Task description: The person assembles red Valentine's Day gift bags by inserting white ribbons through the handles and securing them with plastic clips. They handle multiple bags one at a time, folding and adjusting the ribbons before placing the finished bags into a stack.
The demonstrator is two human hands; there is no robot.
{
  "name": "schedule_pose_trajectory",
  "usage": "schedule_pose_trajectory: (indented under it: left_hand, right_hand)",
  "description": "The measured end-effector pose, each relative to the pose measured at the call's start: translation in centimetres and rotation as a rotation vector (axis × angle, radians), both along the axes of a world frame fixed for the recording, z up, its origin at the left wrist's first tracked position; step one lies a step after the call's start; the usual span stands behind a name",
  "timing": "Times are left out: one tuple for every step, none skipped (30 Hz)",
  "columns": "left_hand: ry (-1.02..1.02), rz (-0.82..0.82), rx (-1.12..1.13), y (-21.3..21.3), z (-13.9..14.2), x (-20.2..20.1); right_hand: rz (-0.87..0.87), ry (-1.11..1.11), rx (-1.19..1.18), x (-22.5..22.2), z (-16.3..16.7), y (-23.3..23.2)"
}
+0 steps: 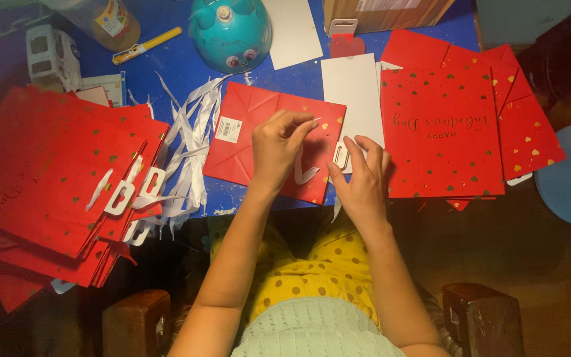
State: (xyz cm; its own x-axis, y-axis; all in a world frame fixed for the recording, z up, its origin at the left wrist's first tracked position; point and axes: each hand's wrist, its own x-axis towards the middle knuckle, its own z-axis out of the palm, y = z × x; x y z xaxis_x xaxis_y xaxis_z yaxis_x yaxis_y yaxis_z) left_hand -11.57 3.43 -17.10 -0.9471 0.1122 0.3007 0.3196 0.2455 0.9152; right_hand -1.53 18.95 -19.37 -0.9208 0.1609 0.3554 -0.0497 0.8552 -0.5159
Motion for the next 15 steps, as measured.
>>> schedule_pose_trajectory:
  left_hand:
    - [0.001, 0.001, -0.021, -0.1, -0.1, -0.1]
    - [0.002, 0.002, -0.042, -0.2, -0.2, -0.2]
    - [-0.029, -0.01, -0.005, -0.3, -0.2, -0.3]
    - [-0.057, -0.019, 0.032, -0.4, -0.2, -0.4]
    - [-0.087, -0.026, 0.069, -0.6, -0.2, -0.5]
    - [-0.143, -0.04, 0.159, -0.9, -0.1, -0.5]
    - [-0.2, -0.057, 0.249, -1.1, 0.0, -0.6]
    - [-0.257, -0.074, 0.338, -1.3, 0.2, -0.6]
    - [-0.218, -0.056, 0.393, -1.7, 0.4, -0.6]
    - [-0.177, -0.038, 0.447, -2.1, 0.6, -0.5]
    - [-0.133, -0.02, 0.502, -2.4, 0.8, -0.4]
    - [-0.137, -0.001, 0.522, -2.7, 1.1, -0.4]
    - [-0.143, 0.019, 0.543, -2.9, 1.3, -0.2]
    - [-0.147, 0.041, 0.565, -3.1, 1.5, -0.1]
    - [-0.127, 0.035, 0.574, -3.3, 1.6, 0.0]
  right_hand:
    - [0.005, -0.011, 0.005, -0.1, 0.2, 0.0]
    - [0.009, -0.022, 0.01, -0.1, 0.5, 0.1]
    - [0.013, -0.031, 0.016, -0.2, 0.8, 0.1]
    - [0.013, -0.004, -0.015, -0.2, 1.1, -0.1]
    - [0.015, 0.022, -0.046, -0.1, 1.4, -0.4]
    - [0.016, 0.046, -0.079, 0.0, 1.6, -0.8]
    - [0.052, 0.063, -0.108, -0.1, 1.8, -1.2]
    - [0.087, 0.08, -0.137, -0.3, 2.0, -1.5]
    - [0.122, 0.097, -0.167, -0.4, 2.1, -1.9]
    - [0.142, 0.098, -0.179, -0.5, 2.1, -2.2]
    - [0.163, 0.101, -0.19, -0.7, 2.2, -2.5]
    - [0.185, 0.104, -0.201, -0.9, 2.1, -2.8]
    - [0.171, 0.078, -0.252, -0.9, 2.1, -3.0]
    - [0.16, 0.05, -0.302, -0.9, 2.0, -3.2]
    - [0.149, 0.022, -0.351, -0.9, 1.9, -3.3]
